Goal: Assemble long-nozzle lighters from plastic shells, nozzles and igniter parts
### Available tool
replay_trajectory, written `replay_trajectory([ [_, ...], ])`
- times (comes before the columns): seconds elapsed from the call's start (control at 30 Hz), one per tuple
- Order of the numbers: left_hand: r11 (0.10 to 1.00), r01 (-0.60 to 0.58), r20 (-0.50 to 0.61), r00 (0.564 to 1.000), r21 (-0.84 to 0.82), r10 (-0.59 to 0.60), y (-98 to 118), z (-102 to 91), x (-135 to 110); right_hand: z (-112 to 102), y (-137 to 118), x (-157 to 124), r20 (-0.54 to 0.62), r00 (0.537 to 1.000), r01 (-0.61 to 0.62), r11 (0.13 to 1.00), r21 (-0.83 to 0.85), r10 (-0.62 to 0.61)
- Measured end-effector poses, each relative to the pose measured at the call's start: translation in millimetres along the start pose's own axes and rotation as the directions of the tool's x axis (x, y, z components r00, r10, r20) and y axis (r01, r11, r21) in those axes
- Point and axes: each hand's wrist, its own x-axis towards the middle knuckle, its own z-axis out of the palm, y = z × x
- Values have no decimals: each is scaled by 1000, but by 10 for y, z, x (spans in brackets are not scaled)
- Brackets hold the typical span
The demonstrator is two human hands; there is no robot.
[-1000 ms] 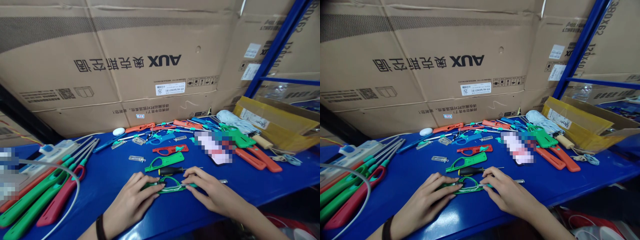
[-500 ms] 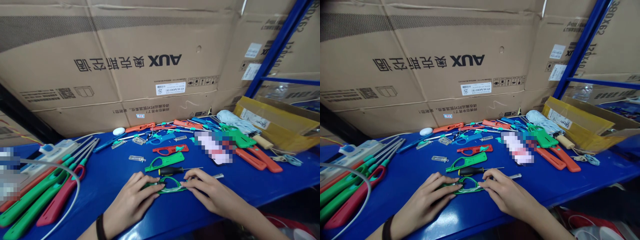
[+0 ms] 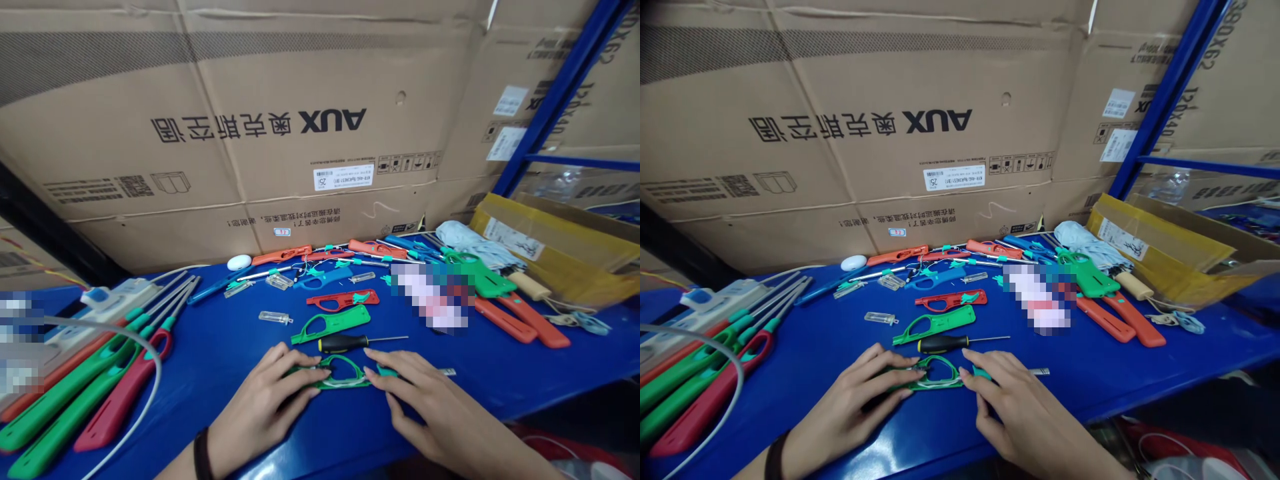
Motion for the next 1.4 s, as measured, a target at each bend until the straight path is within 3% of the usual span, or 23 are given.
replay_trajectory([
  [0.33, 1000, -3, -12, 1000, 12, 3, 7, -9, -6, -26, 36, -67, -62, 995, 69, 987, -148, -79],
  [0.57, 999, -10, -34, 999, 43, 12, 25, -24, 4, -84, 132, -66, -226, 971, -76, 997, -6, 72],
  [0.97, 996, 54, -83, 995, 78, -47, 26, -90, -24, -357, -26, 434, -457, 887, 115, 991, 69, -71],
  [1.07, 994, 86, -71, 994, 64, -82, 8, -103, -27, -286, -96, 477, -404, 911, 144, 983, 115, -86],
  [1.23, 989, 151, -20, 988, 6, -151, 46, -122, 48, -98, -201, 520, -160, 977, 164, 973, 165, -137],
  [1.4, 990, 133, 52, 990, -49, -130, 108, -152, 165, -146, -187, 609, -153, 980, 159, 966, 202, -129],
])
